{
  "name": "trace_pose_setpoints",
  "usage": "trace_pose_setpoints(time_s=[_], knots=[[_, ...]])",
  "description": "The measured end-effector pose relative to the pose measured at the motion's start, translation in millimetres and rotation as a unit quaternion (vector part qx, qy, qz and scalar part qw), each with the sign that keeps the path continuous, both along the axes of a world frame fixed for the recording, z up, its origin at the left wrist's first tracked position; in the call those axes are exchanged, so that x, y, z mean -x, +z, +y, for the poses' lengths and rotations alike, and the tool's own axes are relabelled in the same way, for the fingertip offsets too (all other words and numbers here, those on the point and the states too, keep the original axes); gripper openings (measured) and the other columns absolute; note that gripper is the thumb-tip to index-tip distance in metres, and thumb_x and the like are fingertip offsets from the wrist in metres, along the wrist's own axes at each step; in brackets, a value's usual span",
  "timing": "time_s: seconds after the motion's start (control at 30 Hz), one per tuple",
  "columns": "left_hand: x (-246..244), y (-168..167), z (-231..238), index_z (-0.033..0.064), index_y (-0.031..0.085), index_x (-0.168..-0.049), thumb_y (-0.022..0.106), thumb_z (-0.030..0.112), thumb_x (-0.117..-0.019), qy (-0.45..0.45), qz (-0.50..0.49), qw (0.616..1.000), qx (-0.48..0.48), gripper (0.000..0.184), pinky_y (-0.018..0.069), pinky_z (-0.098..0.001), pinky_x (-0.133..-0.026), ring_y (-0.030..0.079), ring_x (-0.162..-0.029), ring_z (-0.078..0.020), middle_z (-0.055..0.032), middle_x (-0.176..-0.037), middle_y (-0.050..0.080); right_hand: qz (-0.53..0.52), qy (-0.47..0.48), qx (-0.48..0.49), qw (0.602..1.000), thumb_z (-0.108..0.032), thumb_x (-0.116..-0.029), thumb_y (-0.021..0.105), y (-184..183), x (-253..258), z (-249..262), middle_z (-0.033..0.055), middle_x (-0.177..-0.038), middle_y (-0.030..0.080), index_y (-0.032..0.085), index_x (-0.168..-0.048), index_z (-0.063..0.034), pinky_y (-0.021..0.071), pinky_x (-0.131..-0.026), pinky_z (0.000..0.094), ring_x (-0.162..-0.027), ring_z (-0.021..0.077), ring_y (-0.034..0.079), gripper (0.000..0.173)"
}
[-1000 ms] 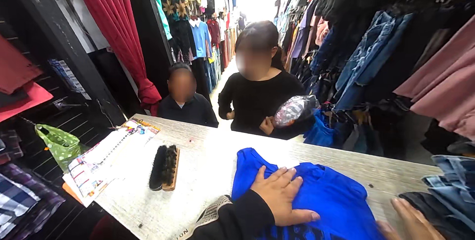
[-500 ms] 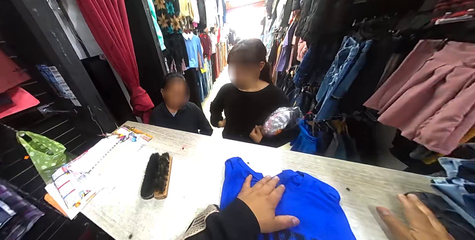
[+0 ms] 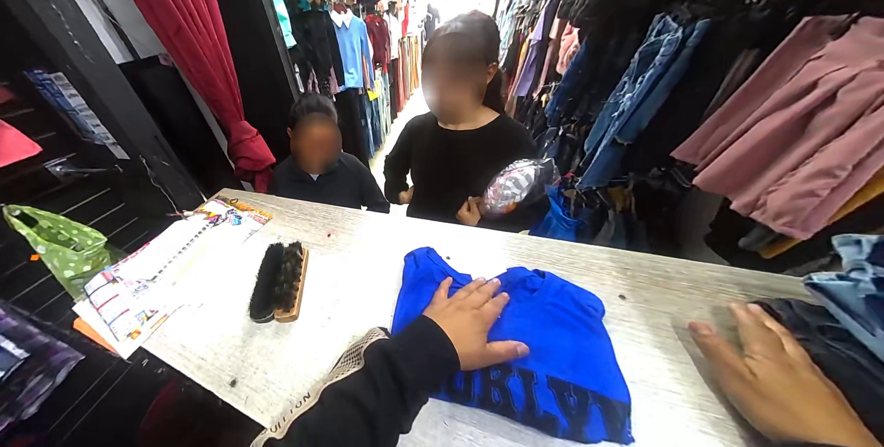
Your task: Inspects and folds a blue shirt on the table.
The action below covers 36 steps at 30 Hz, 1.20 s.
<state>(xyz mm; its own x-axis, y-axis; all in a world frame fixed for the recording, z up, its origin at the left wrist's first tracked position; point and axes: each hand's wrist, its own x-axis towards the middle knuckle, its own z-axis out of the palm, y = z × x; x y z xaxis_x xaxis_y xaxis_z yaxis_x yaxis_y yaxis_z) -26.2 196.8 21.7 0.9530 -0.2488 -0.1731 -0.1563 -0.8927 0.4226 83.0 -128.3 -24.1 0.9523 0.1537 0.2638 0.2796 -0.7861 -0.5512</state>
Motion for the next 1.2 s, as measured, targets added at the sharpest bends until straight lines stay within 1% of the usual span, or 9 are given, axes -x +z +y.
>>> trace_pose_setpoints(time_s=[0.2,0.33,0.53,0.67,0.73,0.83,0.9,1.0,1.2], knots=[[7.5,7.6,7.0,0.0133,0.034,-0.16,0.043,0.057,-0.1046,0.023,-0.027,0.999,0.022,0.071,0.0054,-0.0641,-0.124,0.017,-0.158,-0.0221,-0.0061,-0.17,0.025,-0.062,0.049,-0.034,0.996,-0.045,-0.1044,0.039,16.6,24.9,17.3,0.0357,-0.157,0.034,0.039,-0.15,0.0112,0.0269,-0.118,0.0671,-0.146,0.054,0.032,0.073],[23.6,8.3,32.4,0.0103,0.046,-0.154,0.043,0.042,-0.1072,0.109,-0.124,0.985,0.058,0.057,0.0194,-0.0648,-0.122,0.031,-0.153,-0.0268,-0.0103,-0.164,0.037,-0.103,0.121,-0.058,0.986,-0.046,-0.1024,0.038,10.2,28.1,39.1,0.0338,-0.15,0.046,0.049,-0.143,0.0114,0.0354,-0.114,0.0639,-0.141,0.0511,0.043,0.072],[-8.3,11.3,88.2,-0.0053,0.051,-0.144,0.061,0.029,-0.1027,0.319,-0.084,0.926,0.184,0.055,0.0341,-0.052,-0.119,0.04,-0.146,-0.0383,-0.0277,-0.155,0.041,0.039,0.134,-0.088,0.986,-0.036,-0.1068,0.043,14.1,5.1,70.2,0.033,-0.148,0.047,0.061,-0.133,0.0071,0.0302,-0.115,0.0651,-0.141,0.049,0.042,0.053],[-35.1,-10.8,97.9,-0.0044,0.063,-0.129,0.073,0.025,-0.094,0.302,-0.068,0.919,0.246,0.047,0.036,-0.0496,-0.118,0.044,-0.143,-0.0337,-0.0222,-0.154,0.046,0.065,0.158,-0.075,0.982,-0.032,-0.0964,0.066,16.7,-13.2,96.0,0.0235,-0.141,0.057,0.072,-0.112,0.0001,0.0285,-0.115,0.0658,-0.136,0.0419,0.049,0.036],[-35.4,-8.2,91.3,-0.0065,0.065,-0.124,0.075,0.012,-0.0906,0.292,-0.082,0.904,0.3,0.04,0.0439,-0.0453,-0.112,0.055,-0.132,-0.03,-0.0219,-0.142,0.056,0.058,0.189,-0.103,0.975,-0.022,-0.0917,0.07,14.6,-12.8,99.4,0.019,-0.127,0.066,0.072,-0.103,0.0005,0.0368,-0.111,0.06,-0.126,0.0351,0.057,0.025],[-23.7,-8.7,89.2,-0.0059,0.066,-0.114,0.075,-0.002,-0.0869,0.329,-0.145,0.833,0.42,0.028,0.0539,-0.0447,-0.095,0.067,-0.105,-0.0257,-0.0193,-0.113,0.069,0.076,0.164,-0.24,0.954,-0.011,-0.0888,0.07,17.9,-5.2,91.9,0.0119,-0.099,0.07,0.065,-0.105,0.0007,0.0552,-0.082,0.0461,-0.092,0.0221,0.068,0.021],[-16.0,-12.7,92.2,-0.0009,0.063,-0.094,0.069,-0.011,-0.084,0.32,-0.211,0.763,0.52,0.015,0.0568,-0.0363,-0.078,0.067,-0.081,-0.0157,-0.0088,-0.087,0.069,0.081,0.134,-0.357,0.921,-0.004,-0.0882,0.068,22.0,-1.4,90.7,0.0022,-0.084,0.067,0.058,-0.099,-0.0045,0.0543,-0.064,0.0291,-0.072,0.0091,0.064,0.015],[-12.0,-7.2,92.2,0.0107,0.059,-0.077,0.063,-0.012,-0.0796,0.274,-0.247,0.706,0.605,0.023,0.0566,-0.0265,-0.063,0.064,-0.064,-0.0063,0.0026,-0.07,0.067,0.086,0.138,-0.501,0.85,0.0,-0.0873,0.062,26.2,-0.3,93.4,-0.0056,-0.075,0.066,0.054,-0.095,-0.0117,0.0563,-0.062,0.0212,-0.066,0.0026,0.065,0.016],[21.6,28.6,112.5,0.0066,0.062,-0.089,0.072,-0.005,-0.0779,0.202,-0.14,0.843,0.478,0.019,0.0563,-0.0246,-0.063,0.065,-0.064,-0.0047,0.0023,-0.072,0.069,0.079,0.17,-0.49,0.852,0.001,-0.0847,0.064,57.9,12.9,84.9,-0.0021,-0.084,0.071,0.063,-0.104,-0.0102,0.0605,-0.065,0.0233,-0.072,0.006,0.07,0.023]])
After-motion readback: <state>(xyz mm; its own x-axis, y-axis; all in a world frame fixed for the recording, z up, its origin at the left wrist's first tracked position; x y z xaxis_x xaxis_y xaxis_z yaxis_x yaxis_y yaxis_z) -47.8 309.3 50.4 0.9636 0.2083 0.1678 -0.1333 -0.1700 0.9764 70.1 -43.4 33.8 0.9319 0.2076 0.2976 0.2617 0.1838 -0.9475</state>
